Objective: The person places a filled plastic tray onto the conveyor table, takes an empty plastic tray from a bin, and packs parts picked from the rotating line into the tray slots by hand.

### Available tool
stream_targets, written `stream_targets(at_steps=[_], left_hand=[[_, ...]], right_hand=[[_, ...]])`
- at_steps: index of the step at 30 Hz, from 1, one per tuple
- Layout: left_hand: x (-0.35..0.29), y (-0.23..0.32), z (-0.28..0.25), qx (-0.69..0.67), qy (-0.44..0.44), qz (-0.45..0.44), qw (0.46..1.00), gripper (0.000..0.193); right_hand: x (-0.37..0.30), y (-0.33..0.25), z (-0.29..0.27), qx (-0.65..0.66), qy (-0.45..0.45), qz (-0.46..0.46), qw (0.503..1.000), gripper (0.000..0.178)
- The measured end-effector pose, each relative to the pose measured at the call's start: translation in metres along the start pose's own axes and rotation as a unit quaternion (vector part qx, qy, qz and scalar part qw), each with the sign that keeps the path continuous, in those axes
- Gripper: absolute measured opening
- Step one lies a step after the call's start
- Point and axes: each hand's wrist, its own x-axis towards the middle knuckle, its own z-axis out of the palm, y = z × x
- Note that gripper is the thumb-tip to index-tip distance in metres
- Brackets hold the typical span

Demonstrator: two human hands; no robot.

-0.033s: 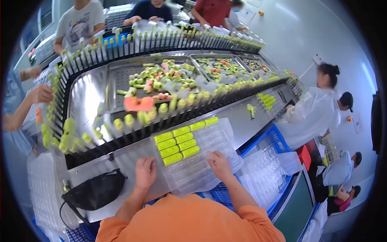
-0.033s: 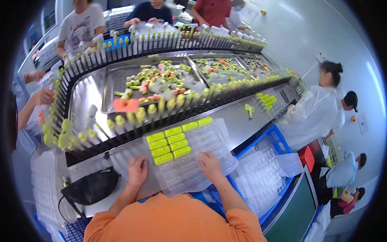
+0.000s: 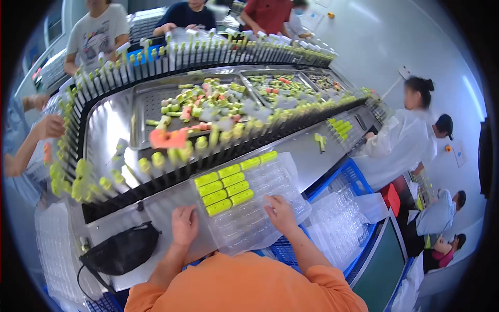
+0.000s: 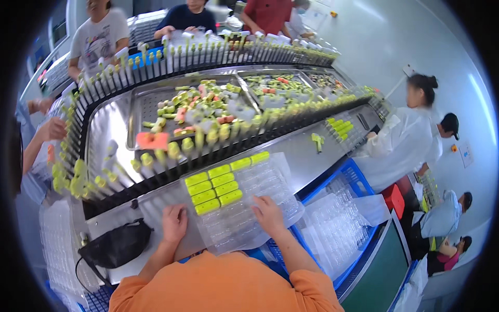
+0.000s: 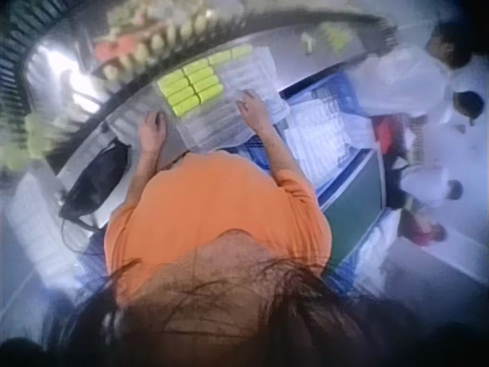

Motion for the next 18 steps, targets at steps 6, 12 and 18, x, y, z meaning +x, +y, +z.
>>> stream_targets(at_steps=[6, 12, 18], left_hand=[[0.003, 0.001, 0.004, 0.015, -0.034, -0.03, 0.999, 0.014], [0.006, 0.003, 0.011, 0.015, -0.041, -0.04, 0.998, 0.022], [0.005, 0.007, 0.012, 0.021, -0.025, -0.09, 0.995, 0.027]], right_hand=[[0.017, 0.042, -0.021, -0.201, 0.079, 0.005, 0.976, 0.053], [0.034, 0.1, -0.015, -0.308, -0.029, 0.113, 0.944, 0.069], [0.056, 0.071, -0.028, -0.226, -0.155, 0.113, 0.955, 0.073]])
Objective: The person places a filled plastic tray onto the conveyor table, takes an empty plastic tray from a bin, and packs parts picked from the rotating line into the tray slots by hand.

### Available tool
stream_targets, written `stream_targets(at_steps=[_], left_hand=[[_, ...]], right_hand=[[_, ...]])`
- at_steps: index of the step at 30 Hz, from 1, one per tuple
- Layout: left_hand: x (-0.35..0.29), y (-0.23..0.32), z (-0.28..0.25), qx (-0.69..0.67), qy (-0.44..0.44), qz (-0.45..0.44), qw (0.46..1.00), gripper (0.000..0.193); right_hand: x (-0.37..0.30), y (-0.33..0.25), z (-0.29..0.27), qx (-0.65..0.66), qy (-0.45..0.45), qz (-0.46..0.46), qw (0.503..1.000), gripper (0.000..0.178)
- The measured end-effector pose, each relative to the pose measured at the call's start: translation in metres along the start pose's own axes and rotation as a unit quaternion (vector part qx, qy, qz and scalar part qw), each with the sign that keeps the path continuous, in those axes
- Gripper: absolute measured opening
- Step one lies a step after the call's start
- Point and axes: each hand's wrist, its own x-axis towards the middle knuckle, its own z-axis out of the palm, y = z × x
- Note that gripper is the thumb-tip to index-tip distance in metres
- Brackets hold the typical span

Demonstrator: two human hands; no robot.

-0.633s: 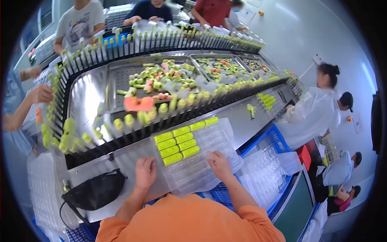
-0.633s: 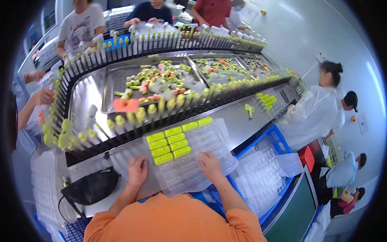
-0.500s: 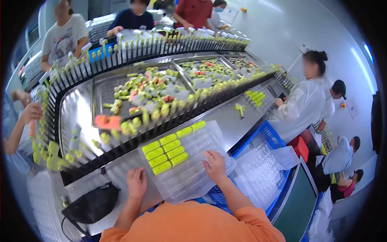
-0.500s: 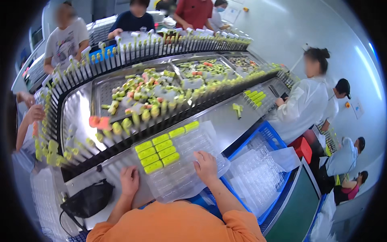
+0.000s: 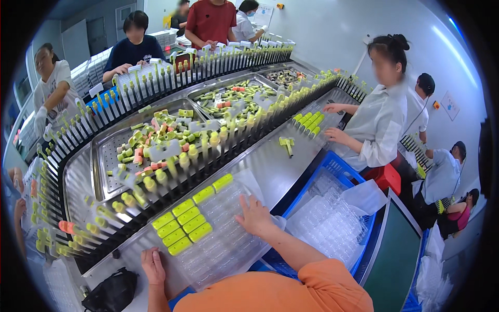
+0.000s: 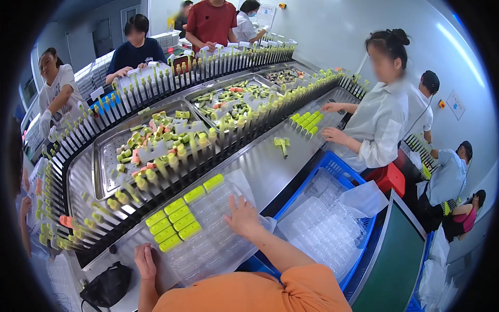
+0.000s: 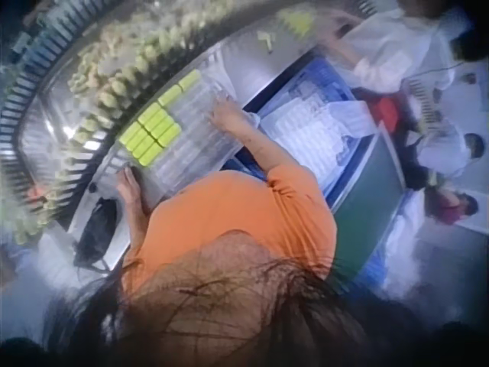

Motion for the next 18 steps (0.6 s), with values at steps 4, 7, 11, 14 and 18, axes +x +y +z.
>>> stream_targets(at_steps=[4, 7, 11, 14, 18], left_hand=[[-0.002, 0.003, 0.002, 0.032, 0.028, -0.006, 0.999, 0.031], [-0.004, 0.003, 0.001, 0.046, 0.055, -0.025, 0.997, 0.033], [-0.004, 0.005, 0.003, 0.027, 0.081, -0.078, 0.993, 0.035], [-0.001, 0.0, 0.005, 0.066, 0.07, -0.048, 0.994, 0.034], [-0.004, -0.008, 0.004, 0.06, 0.069, -0.054, 0.994, 0.034]], right_hand=[[0.006, 0.023, -0.019, 0.039, -0.071, -0.05, 0.995, 0.076], [0.016, 0.063, -0.01, 0.143, -0.049, -0.134, 0.979, 0.078], [0.021, 0.087, 0.009, 0.271, -0.026, -0.111, 0.956, 0.075], [0.023, 0.093, 0.026, 0.259, 0.002, -0.117, 0.959, 0.075], [0.026, 0.091, 0.02, 0.253, -0.019, -0.116, 0.96, 0.074]])
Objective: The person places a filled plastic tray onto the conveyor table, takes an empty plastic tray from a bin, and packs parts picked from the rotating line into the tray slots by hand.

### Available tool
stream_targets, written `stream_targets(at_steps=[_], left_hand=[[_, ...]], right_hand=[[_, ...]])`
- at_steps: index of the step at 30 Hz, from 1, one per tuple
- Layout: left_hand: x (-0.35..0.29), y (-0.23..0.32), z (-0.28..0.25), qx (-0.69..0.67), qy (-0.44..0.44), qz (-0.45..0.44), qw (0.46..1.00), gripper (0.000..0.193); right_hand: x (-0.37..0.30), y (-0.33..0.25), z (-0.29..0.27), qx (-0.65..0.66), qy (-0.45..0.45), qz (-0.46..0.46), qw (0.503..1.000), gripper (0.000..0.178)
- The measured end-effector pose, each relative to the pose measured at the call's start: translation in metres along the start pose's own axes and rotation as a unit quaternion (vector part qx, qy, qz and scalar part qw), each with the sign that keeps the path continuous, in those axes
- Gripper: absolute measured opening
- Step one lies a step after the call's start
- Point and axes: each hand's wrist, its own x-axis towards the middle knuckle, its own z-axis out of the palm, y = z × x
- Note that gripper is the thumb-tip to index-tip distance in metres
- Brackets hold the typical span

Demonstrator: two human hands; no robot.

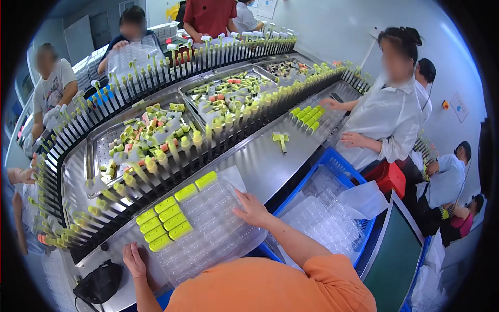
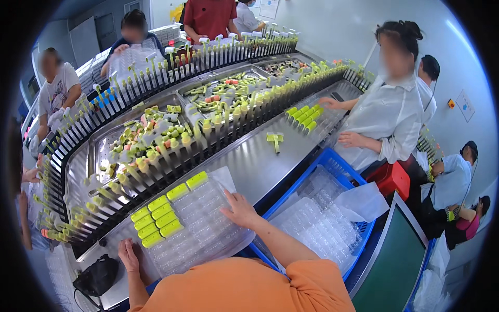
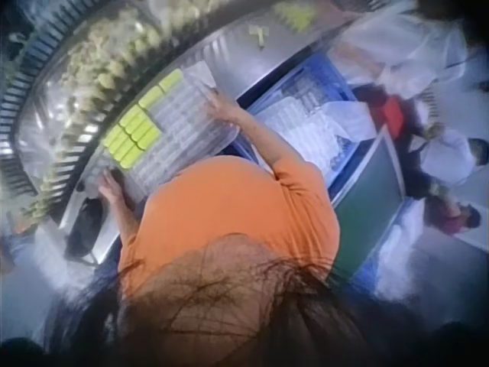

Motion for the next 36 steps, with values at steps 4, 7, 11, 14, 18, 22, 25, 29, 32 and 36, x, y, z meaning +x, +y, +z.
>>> stream_targets(at_steps=[4, 7, 11, 14, 18, 22, 25, 29, 32, 36], left_hand=[[0.004, 0.006, 0.0, -0.003, -0.005, 0.02, 1.0, 0.035], [0.002, 0.009, -0.001, -0.022, -0.002, -0.011, 1.0, 0.035], [-0.004, 0.0, -0.003, -0.031, -0.001, -0.019, 0.999, 0.036], [-0.001, 0.003, 0.0, -0.043, -0.016, -0.011, 0.999, 0.033], [0.001, 0.007, -0.008, -0.017, -0.042, 0.019, 0.999, 0.029], [0.004, 0.013, -0.01, -0.005, -0.036, 0.054, 0.998, 0.026], [0.0, 0.012, -0.009, 0.017, -0.009, 0.049, 0.999, 0.022], [0.005, 0.007, 0.0, 0.024, -0.009, 0.04, 0.999, 0.018], [0.005, 0.006, 0.0, 0.006, -0.004, 0.053, 0.999, 0.016], [0.008, 0.007, 0.009, 0.049, 0.034, 0.034, 0.998, 0.016]], right_hand=[[0.003, 0.008, -0.002, 0.013, -0.015, -0.001, 1.0, 0.075], [0.003, 0.009, 0.0, 0.033, -0.022, 0.01, 0.999, 0.074], [0.01, 0.017, 0.004, 0.086, -0.026, 0.023, 0.996, 0.072], [0.014, 0.047, 0.013, 0.227, -0.042, 0.058, 0.971, 0.07], [0.015, 0.03, 0.005, 0.247, -0.027, 0.075, 0.966, 0.064], [0.02, 0.015, -0.005, 0.376, -0.059, 0.158, 0.911, 0.065], [0.013, -0.003, -0.013, 0.367, -0.053, 0.181, 0.911, 0.065], [0.022, 0.033, 0.004, 0.308, 0.007, 0.188, 0.933, 0.052], [0.03, 0.032, 0.016, 0.217, 0.098, 0.115, 0.964, 0.037], [0.034, 0.027, 0.015, 0.018, 0.139, 0.059, 0.988, 0.026]])
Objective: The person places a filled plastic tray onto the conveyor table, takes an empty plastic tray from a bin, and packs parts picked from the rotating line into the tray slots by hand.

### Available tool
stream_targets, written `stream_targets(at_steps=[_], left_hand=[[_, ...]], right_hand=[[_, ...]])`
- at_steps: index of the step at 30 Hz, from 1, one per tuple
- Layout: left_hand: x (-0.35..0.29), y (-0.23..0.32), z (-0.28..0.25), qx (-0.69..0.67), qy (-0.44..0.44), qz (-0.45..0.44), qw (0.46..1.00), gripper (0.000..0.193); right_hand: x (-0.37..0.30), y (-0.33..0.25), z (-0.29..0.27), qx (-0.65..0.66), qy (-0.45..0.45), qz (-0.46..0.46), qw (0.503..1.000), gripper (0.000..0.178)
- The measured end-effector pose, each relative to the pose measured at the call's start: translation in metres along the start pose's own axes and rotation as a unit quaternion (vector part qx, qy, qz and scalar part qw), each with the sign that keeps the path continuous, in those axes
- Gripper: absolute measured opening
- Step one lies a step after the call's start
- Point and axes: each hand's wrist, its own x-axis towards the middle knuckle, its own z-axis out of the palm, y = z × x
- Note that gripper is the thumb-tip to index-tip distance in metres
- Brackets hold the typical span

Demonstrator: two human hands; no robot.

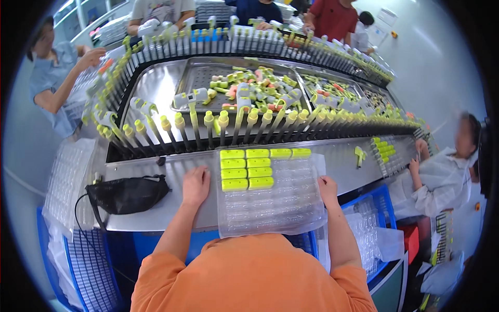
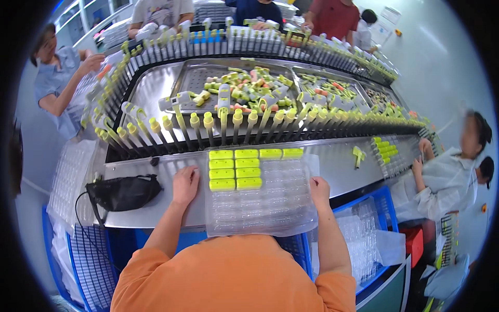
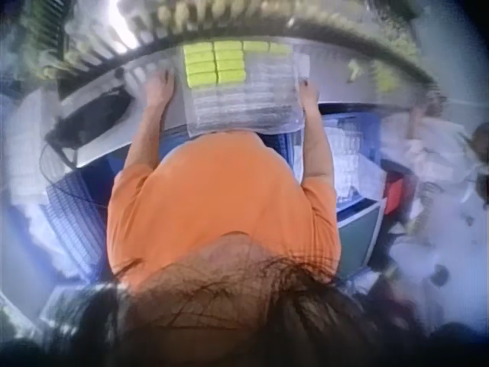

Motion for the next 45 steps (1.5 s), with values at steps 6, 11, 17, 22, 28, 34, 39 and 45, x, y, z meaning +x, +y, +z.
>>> stream_targets(at_steps=[6, 11, 17, 22, 28, 34, 39, 45], left_hand=[[0.012, -0.002, 0.017, 0.115, -0.034, -0.083, 0.989, 0.02], [0.013, 0.011, 0.02, 0.129, -0.013, -0.072, 0.989, 0.026], [0.015, 0.023, 0.023, 0.133, -0.019, -0.082, 0.988, 0.028], [0.007, 0.013, 0.023, 0.154, 0.006, -0.07, 0.986, 0.029], [0.009, 0.018, 0.027, 0.142, 0.014, -0.047, 0.989, 0.03], [0.01, 0.022, 0.029, 0.139, 0.016, -0.035, 0.99, 0.029], [0.003, 0.018, 0.025, 0.144, 0.019, -0.022, 0.989, 0.027], [0.005, 0.022, 0.029, 0.153, 0.011, -0.027, 0.988, 0.027]], right_hand=[[-0.002, -0.037, -0.018, -0.01, 0.106, -0.08, 0.991, 0.011], [-0.004, -0.014, -0.019, -0.048, 0.07, -0.06, 0.995, 0.013], [0.003, 0.042, -0.005, 0.023, 0.017, 0.056, 0.998, 0.016], [-0.007, 0.002, -0.011, 0.151, -0.046, 0.084, 0.984, 0.015], [0.018, 0.027, 0.003, -0.093, 0.131, -0.065, 0.985, 0.045], [0.058, 0.01, -0.003, -0.084, 0.01, 0.114, 0.99, 0.057], [0.072, -0.022, 0.006, -0.103, 0.023, 0.164, 0.981, 0.051], [0.093, -0.022, 0.019, -0.063, 0.054, 0.085, 0.993, 0.037]])
